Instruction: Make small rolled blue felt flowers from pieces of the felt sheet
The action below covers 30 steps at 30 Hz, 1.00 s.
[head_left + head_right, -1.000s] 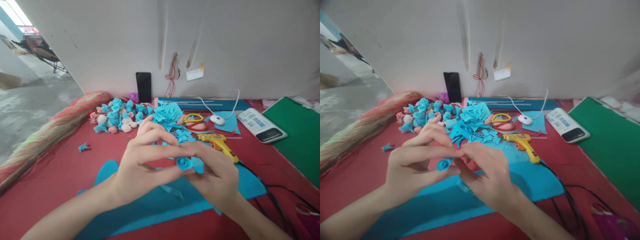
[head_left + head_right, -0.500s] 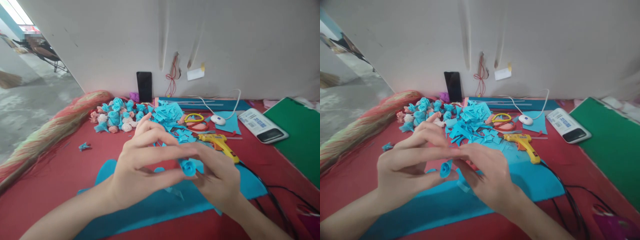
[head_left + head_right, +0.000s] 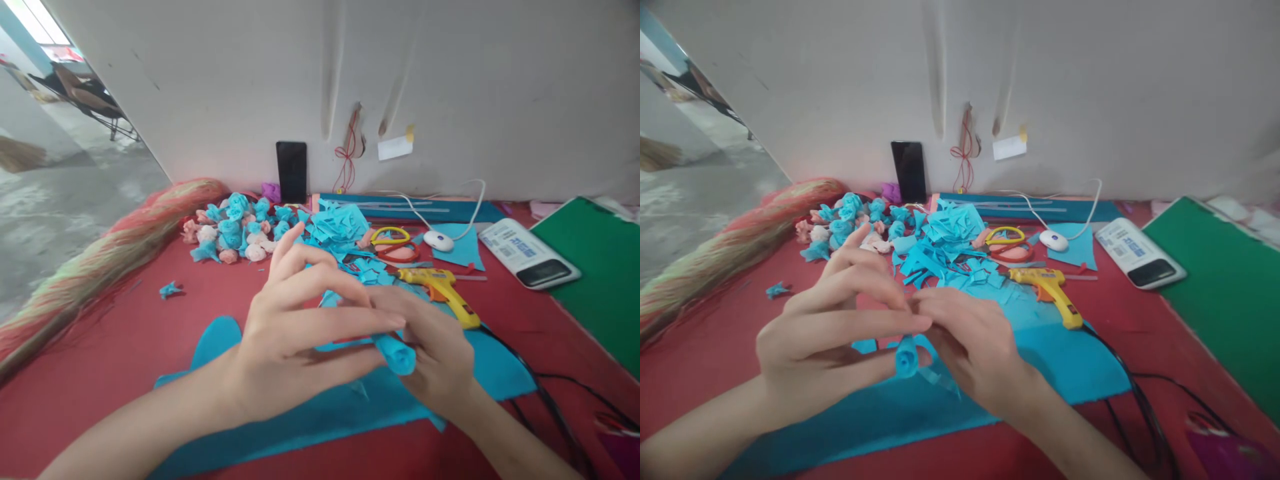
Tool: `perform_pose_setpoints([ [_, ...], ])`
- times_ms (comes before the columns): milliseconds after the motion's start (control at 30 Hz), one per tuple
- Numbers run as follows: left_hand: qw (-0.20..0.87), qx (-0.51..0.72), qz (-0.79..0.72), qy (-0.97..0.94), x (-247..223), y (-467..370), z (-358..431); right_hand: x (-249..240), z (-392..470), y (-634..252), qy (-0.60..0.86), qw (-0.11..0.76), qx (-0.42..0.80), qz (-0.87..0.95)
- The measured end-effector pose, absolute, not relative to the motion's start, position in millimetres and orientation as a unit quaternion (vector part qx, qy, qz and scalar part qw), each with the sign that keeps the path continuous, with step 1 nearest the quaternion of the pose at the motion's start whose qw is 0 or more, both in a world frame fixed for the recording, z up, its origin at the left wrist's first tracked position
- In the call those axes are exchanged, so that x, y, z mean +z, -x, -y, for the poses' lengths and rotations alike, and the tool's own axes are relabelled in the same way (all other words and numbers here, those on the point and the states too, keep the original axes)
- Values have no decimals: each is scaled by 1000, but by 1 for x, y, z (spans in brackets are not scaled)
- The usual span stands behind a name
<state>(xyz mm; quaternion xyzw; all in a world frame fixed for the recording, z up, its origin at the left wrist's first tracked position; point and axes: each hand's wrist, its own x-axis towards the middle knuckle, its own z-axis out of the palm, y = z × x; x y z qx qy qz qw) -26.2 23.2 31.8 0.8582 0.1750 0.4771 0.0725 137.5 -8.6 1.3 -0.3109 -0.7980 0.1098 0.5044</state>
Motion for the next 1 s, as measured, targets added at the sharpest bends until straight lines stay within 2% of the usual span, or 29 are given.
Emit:
perform_pose_setpoints([
  [300, 75, 526, -162, -831, 21, 22, -22, -1, 6, -140, 295, 481, 109, 819],
  [567, 140, 505, -134, -841, 38, 28, -23, -6, 4, -141, 303, 507, 104, 800],
  [733, 116, 524, -211, -817, 48, 45, -32, -8, 2, -145, 351, 533, 153, 755],
  [833, 111, 434, -209, -869, 47, 52, -45, -7, 2, -150, 385, 544, 158, 729],
  [1000, 202, 157, -234, -938, 7, 53, -61, -12, 8, -160, 452, 537, 197, 685],
])
